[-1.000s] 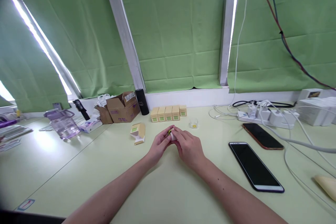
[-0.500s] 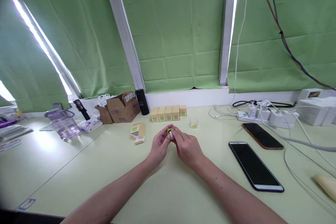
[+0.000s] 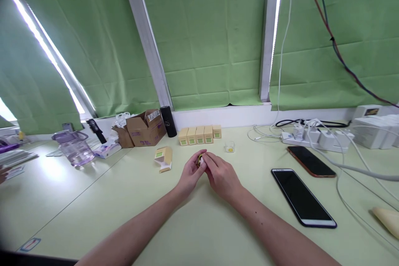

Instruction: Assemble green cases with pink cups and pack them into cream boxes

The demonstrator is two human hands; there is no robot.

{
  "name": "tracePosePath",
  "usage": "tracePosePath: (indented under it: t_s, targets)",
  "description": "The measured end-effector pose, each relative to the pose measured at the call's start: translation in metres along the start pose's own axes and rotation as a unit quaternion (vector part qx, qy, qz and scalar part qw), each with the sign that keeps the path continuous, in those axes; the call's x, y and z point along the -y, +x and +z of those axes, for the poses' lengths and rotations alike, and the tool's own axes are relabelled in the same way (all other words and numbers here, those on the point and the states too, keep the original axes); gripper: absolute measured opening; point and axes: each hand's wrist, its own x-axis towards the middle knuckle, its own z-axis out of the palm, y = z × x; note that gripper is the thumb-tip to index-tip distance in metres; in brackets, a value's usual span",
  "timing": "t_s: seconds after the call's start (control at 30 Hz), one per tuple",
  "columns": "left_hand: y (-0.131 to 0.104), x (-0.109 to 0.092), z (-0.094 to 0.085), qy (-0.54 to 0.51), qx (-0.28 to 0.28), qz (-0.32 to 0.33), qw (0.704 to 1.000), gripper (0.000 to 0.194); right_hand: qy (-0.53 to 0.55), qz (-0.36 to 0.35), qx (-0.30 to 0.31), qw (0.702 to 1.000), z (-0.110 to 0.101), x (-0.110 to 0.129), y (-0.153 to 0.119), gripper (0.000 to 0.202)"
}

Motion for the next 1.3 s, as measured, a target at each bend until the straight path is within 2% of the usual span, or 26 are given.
tracePosePath:
  t_s: [0.33,0.87,1.07,1.17,1.3]
  targets:
    - [0.002,-0.0001,0.001,0.017,-0.002,0.001,1.0,0.057,0.005,0.011,-0.016,1.0,-0.0026,0.0051,0.0018,0.039]
    - [0.0025,0.0022,0.0002,0.014,-0.01,0.007,1.0,0.056,-0.003,0.011,-0.019,1.0,0.0008,0.0023,-0.0004,0.04]
    - [0.0021,-0.0007,0.0,-0.043,0.016,-0.024,0.999,0.07,0.087,0.085,0.008,0.993,0.0006,0.0025,-0.0024,0.053]
    - [0.0015,0.0001,-0.0017,-0.07,0.016,-0.033,0.997,0.072,0.118,0.138,-0.002,0.983,0.002,0.0021,-0.0034,0.05]
    - [0.001,-0.0003,-0.0059,-0.078,0.036,-0.033,0.996,0.075,0.151,0.168,-0.003,0.974,0.0005,0.0028,-0.0017,0.043]
